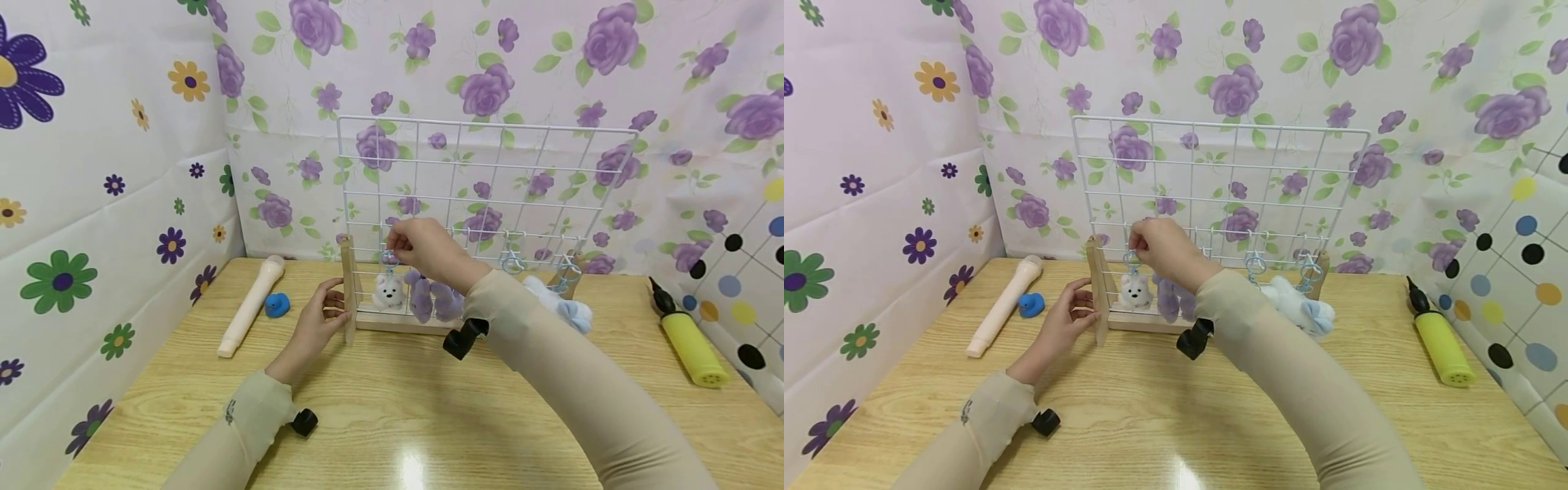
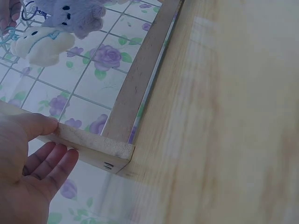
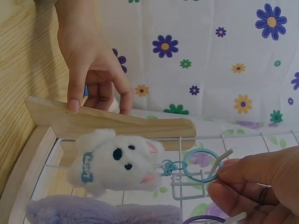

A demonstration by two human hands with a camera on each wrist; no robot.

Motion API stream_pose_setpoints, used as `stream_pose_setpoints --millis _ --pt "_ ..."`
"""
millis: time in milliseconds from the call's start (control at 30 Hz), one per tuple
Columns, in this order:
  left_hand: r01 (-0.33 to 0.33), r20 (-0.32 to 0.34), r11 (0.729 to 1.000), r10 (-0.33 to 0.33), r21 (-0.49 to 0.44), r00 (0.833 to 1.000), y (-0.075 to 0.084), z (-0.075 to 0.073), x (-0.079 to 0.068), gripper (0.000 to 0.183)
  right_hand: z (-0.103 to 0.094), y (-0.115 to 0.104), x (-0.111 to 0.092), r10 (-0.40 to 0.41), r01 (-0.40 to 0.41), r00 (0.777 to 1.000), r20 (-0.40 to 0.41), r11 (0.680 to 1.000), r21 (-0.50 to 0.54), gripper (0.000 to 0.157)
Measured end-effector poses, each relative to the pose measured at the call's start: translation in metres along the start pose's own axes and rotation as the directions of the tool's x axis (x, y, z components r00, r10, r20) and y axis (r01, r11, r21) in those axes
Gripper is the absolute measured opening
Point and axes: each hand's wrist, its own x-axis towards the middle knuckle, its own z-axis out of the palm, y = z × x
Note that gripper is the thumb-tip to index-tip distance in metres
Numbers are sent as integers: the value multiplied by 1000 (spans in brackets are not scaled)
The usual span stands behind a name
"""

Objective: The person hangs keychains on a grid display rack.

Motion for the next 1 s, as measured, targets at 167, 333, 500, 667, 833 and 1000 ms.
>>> stream_pose_setpoints --millis 167,333,500,667,833,1000 --pt "2 2 1000 -2 -2 1000 1 1 1 64 -3 -1 -2 -1 1 1000 -8 1000 3 14" --pt "-2 7 1000 2 4 1000 1 3 1 64 -6 -1 -5 5 -5 1000 -21 1000 4 13" --pt "-8 7 1000 8 15 1000 0 4 2 63 -7 -1 -8 13 -11 998 -58 999 30 11" --pt "-14 -3 1000 14 20 1000 -3 4 4 63 -9 -2 -13 1 4 996 -91 999 53 11" --pt "-15 -14 1000 15 24 1000 -5 4 4 60 -11 0 -20 -35 43 992 -119 997 68 12" --pt "-33 -33 999 34 25 999 -7 4 4 59 -10 2 -28 -60 74 990 -126 992 105 11"
